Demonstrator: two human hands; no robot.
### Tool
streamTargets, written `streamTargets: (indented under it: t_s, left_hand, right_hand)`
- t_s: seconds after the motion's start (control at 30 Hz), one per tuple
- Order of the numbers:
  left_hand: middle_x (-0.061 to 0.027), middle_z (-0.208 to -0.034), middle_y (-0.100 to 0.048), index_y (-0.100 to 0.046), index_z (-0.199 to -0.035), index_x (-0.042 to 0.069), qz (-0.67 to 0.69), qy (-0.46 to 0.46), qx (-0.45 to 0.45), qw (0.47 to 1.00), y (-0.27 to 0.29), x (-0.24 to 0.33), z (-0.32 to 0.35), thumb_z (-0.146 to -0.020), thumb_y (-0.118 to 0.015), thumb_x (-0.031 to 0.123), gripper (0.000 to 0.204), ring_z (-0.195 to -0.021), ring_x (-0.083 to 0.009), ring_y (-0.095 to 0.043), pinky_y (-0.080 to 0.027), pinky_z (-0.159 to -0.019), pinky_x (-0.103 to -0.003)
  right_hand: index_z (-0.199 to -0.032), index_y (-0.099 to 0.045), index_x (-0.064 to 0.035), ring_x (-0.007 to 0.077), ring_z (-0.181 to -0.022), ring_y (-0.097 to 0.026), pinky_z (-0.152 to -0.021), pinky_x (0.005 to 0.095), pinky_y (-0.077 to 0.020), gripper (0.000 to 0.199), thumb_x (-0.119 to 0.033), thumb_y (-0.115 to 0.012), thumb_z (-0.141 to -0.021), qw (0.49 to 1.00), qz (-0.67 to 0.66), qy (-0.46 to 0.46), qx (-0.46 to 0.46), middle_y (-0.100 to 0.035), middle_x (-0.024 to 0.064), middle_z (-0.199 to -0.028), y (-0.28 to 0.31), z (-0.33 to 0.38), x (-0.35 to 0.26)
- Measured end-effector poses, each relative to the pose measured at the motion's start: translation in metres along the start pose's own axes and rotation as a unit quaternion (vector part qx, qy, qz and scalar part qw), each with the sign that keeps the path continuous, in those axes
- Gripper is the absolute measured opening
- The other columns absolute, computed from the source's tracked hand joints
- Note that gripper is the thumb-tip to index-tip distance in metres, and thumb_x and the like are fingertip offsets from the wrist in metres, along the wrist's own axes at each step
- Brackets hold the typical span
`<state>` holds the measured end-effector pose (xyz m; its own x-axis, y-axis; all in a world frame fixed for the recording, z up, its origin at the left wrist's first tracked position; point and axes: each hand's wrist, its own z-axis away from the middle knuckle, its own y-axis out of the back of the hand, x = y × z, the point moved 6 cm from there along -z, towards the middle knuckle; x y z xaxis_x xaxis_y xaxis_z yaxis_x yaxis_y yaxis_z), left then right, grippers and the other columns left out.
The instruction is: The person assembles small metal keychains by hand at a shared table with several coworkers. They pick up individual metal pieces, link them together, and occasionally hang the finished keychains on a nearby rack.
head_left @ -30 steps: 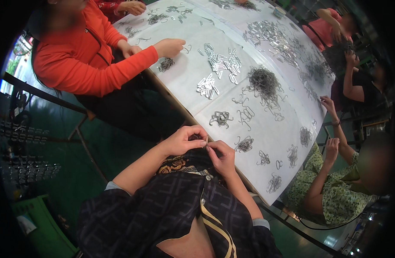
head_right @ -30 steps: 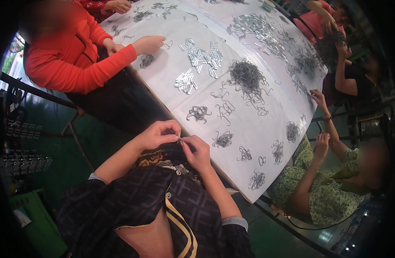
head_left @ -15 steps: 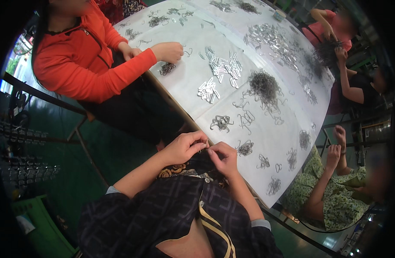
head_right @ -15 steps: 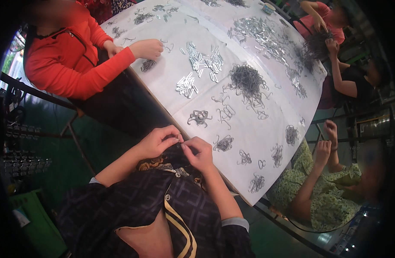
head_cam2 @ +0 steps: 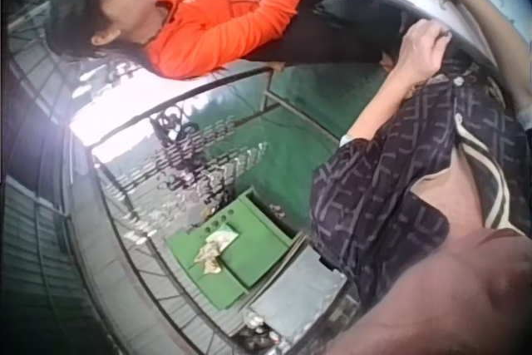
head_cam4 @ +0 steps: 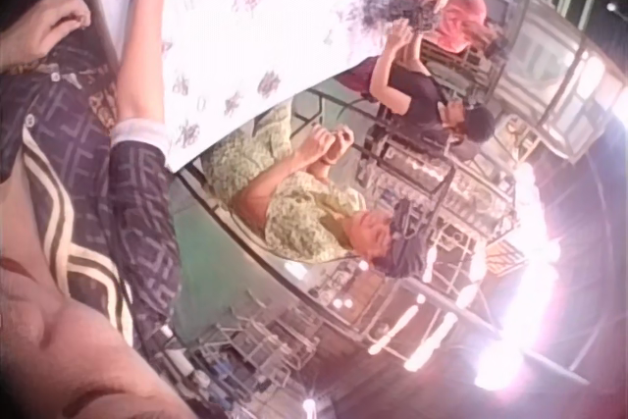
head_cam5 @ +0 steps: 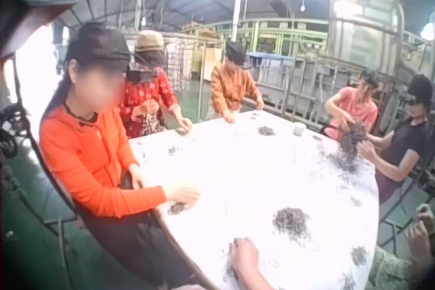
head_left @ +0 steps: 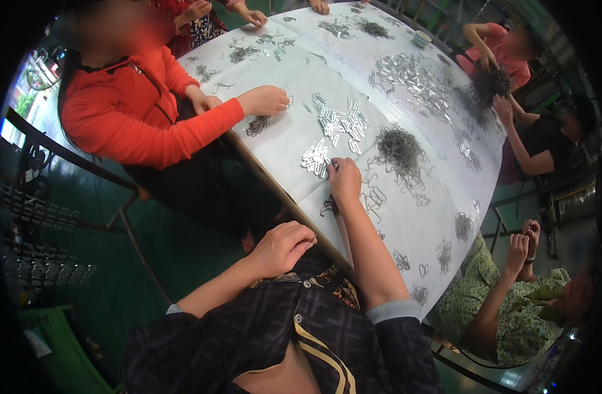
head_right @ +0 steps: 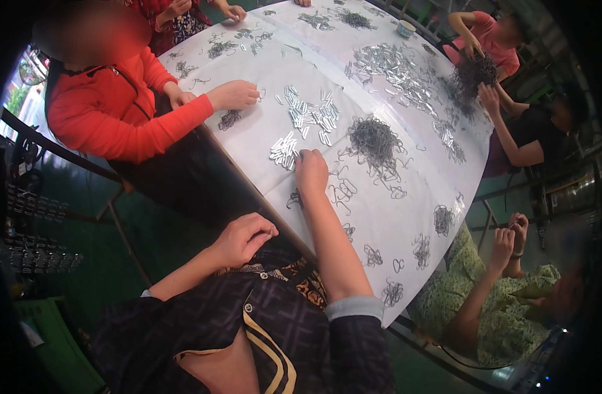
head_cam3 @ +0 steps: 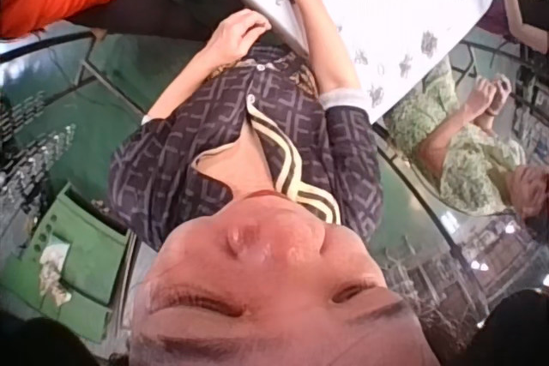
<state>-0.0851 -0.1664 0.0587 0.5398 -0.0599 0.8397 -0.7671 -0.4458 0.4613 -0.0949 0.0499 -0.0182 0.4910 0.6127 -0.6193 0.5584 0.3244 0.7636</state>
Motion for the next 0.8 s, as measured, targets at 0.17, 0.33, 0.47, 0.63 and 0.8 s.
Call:
streamTargets:
  t_s: [0.17, 0.33, 0.47, 0.63, 0.8]
  left_hand:
    - [-0.0094, -0.085, -0.063, -0.056, -0.092, 0.003, 0.005, 0.014, 0.007, 1.0, 0.001, -0.001, 0.002, -0.087, -0.059, 0.005, 0.006, -0.08, -0.0287, -0.062, -0.049, -0.072, -0.038]
    - [-0.0105, -0.087, -0.063, -0.055, -0.093, 0.003, 0.013, 0.043, 0.033, 0.998, 0.0, -0.014, 0.001, -0.086, -0.059, 0.004, 0.007, -0.08, -0.0304, -0.061, -0.048, -0.072, -0.039]
    - [-0.0119, -0.086, -0.062, -0.055, -0.093, 0.004, 0.002, 0.036, 0.053, 0.998, -0.002, -0.014, -0.004, -0.085, -0.059, 0.005, 0.009, -0.08, -0.0331, -0.06, -0.047, -0.071, -0.041]
    - [-0.0134, -0.081, -0.059, -0.054, -0.09, 0.001, -0.033, 0.019, 0.037, 0.999, -0.01, -0.009, -0.01, -0.084, -0.06, 0.002, 0.009, -0.075, -0.0317, -0.059, -0.046, -0.067, -0.039]
    - [-0.0136, -0.082, -0.059, -0.055, -0.09, 0.002, -0.042, 0.039, -0.001, 0.998, -0.02, -0.01, -0.01, -0.084, -0.061, 0.004, 0.009, -0.078, -0.0339, -0.059, -0.046, -0.068, -0.04]
  right_hand:
    - [-0.086, -0.068, 0.0004, 0.0318, -0.073, -0.063, -0.069, 0.0396, -0.0494, 0.014, -0.012, -0.07, -0.079, 1.0, 0.002, -0.011, -0.025, -0.065, 0.0169, -0.08, -0.001, -0.011, 0.001]
    - [-0.087, -0.067, 0.0017, 0.0256, -0.068, -0.066, -0.064, 0.0347, -0.0504, 0.012, -0.009, -0.068, -0.082, 0.972, -0.199, -0.053, -0.116, -0.068, 0.0149, -0.073, 0.013, 0.026, 0.0]
    - [-0.086, -0.067, 0.0039, 0.0111, -0.061, -0.06, -0.058, 0.0246, -0.0473, 0.014, -0.01, -0.066, -0.087, 0.889, -0.398, -0.121, -0.19, -0.066, 0.0069, -0.071, 0.043, 0.085, -0.027]
    - [-0.085, -0.067, 0.0044, 0.0076, -0.062, -0.059, -0.057, 0.0217, -0.0466, 0.015, -0.01, -0.066, -0.088, 0.877, -0.431, -0.143, -0.156, -0.066, 0.0041, -0.07, 0.061, 0.119, -0.031]
    - [-0.085, -0.068, 0.0039, 0.0093, -0.064, -0.062, -0.058, 0.0238, -0.0479, 0.014, -0.01, -0.067, -0.087, 0.889, -0.423, -0.129, -0.119, -0.068, 0.0059, -0.072, 0.069, 0.129, -0.027]
